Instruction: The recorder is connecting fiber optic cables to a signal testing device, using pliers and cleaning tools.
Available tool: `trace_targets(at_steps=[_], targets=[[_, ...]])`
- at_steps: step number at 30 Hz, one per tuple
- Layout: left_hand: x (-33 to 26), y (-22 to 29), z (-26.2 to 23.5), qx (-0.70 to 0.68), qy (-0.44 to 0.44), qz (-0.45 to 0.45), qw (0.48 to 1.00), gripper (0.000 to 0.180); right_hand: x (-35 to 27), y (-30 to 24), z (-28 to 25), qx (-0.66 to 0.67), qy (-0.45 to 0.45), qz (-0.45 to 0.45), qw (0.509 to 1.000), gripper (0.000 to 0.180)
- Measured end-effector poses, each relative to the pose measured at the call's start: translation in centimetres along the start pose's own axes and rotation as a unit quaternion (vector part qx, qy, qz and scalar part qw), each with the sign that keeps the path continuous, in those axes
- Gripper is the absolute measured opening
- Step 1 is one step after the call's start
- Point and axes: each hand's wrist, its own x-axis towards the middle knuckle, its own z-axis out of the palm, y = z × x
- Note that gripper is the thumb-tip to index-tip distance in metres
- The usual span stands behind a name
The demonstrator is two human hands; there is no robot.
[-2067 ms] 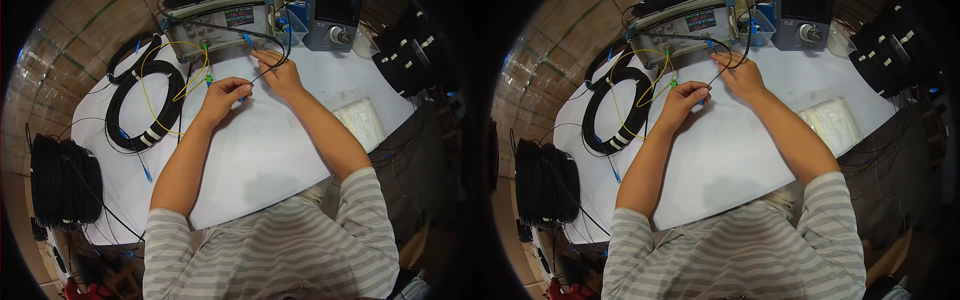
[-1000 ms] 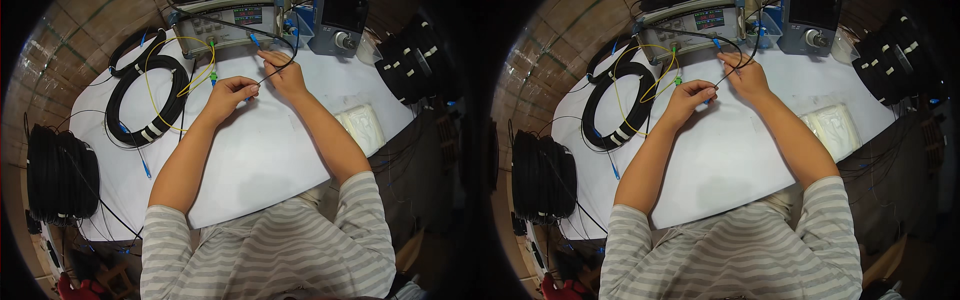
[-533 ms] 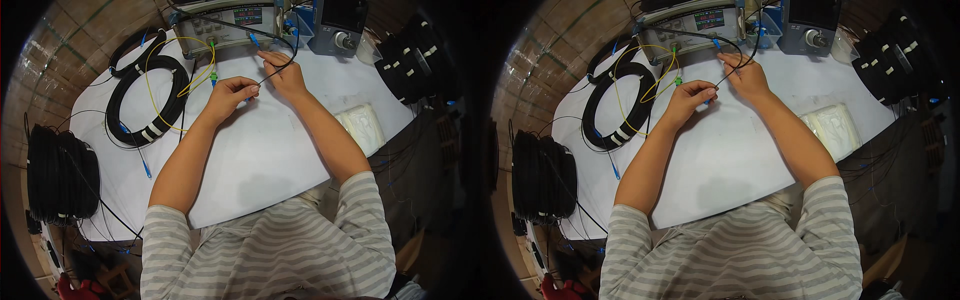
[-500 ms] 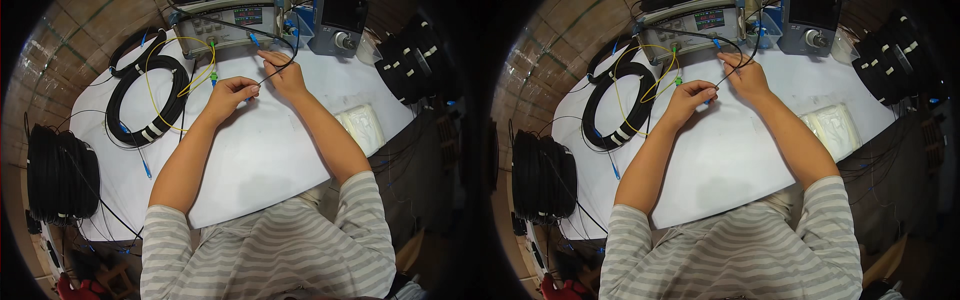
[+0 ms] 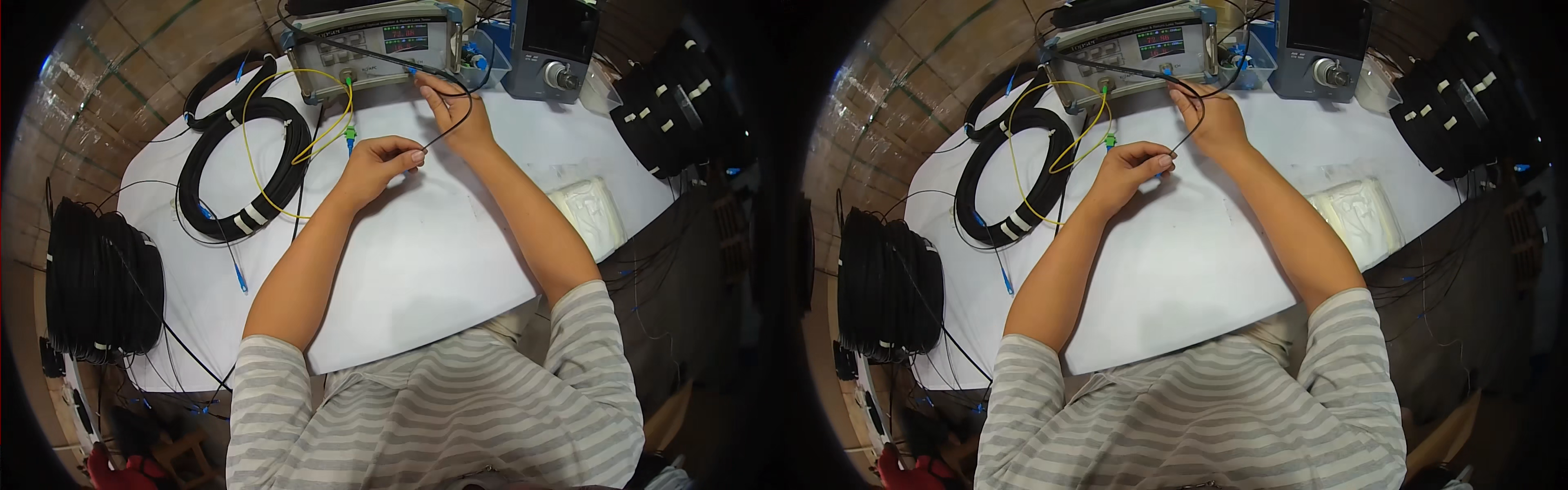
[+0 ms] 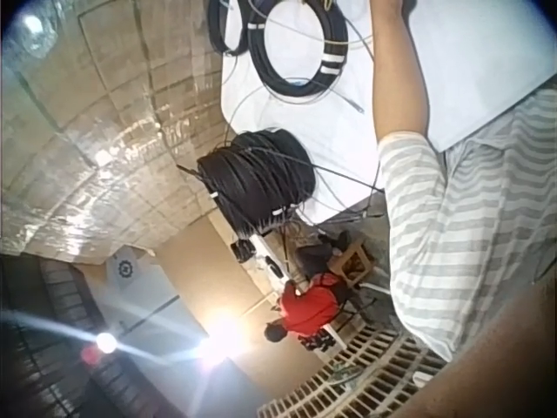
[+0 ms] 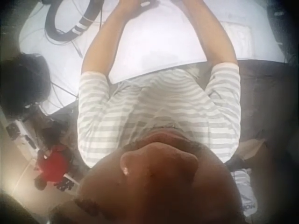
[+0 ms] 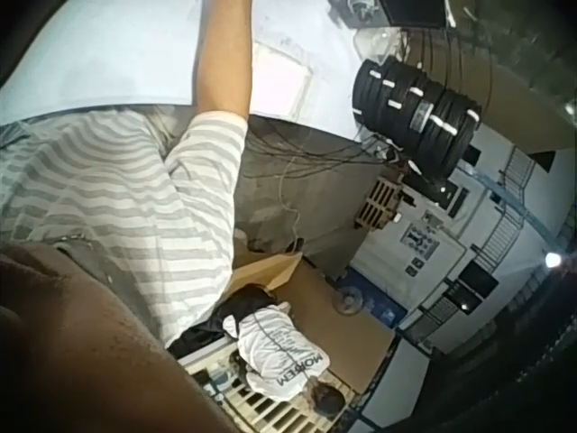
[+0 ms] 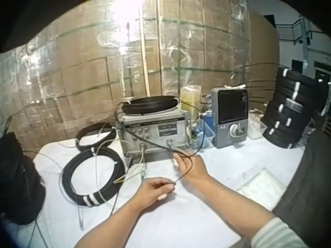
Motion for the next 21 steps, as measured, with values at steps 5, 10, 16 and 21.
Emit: trace_targets(at_steps=[5, 10, 16, 21], targets=[[-0.2, 0.2, 0.0, 0.016, -0.008, -0.015, 1.0, 0.023, 0.5, 0.1, 0.8, -0.067, 0.028, -0.044, 0.996, 0.029], [-0.1, -0.5, 0.2, 0.006, 0.009, -0.007, 1.0, 0.024, -1.4, 0.6, 1.3, 0.09, 0.073, 0.028, 0.993, 0.031], [-0.1, -0.7, 0.1, 0.024, 0.065, 0.03, 0.997, 0.022, -4.1, -1.2, -2.1, 0.311, -0.217, 0.142, 0.914, 0.028], [0.2, 0.0, 0.6, 0.181, 0.131, 0.105, 0.969, 0.027, -4.6, -1.9, -1.1, 0.305, -0.136, 0.174, 0.926, 0.022]])
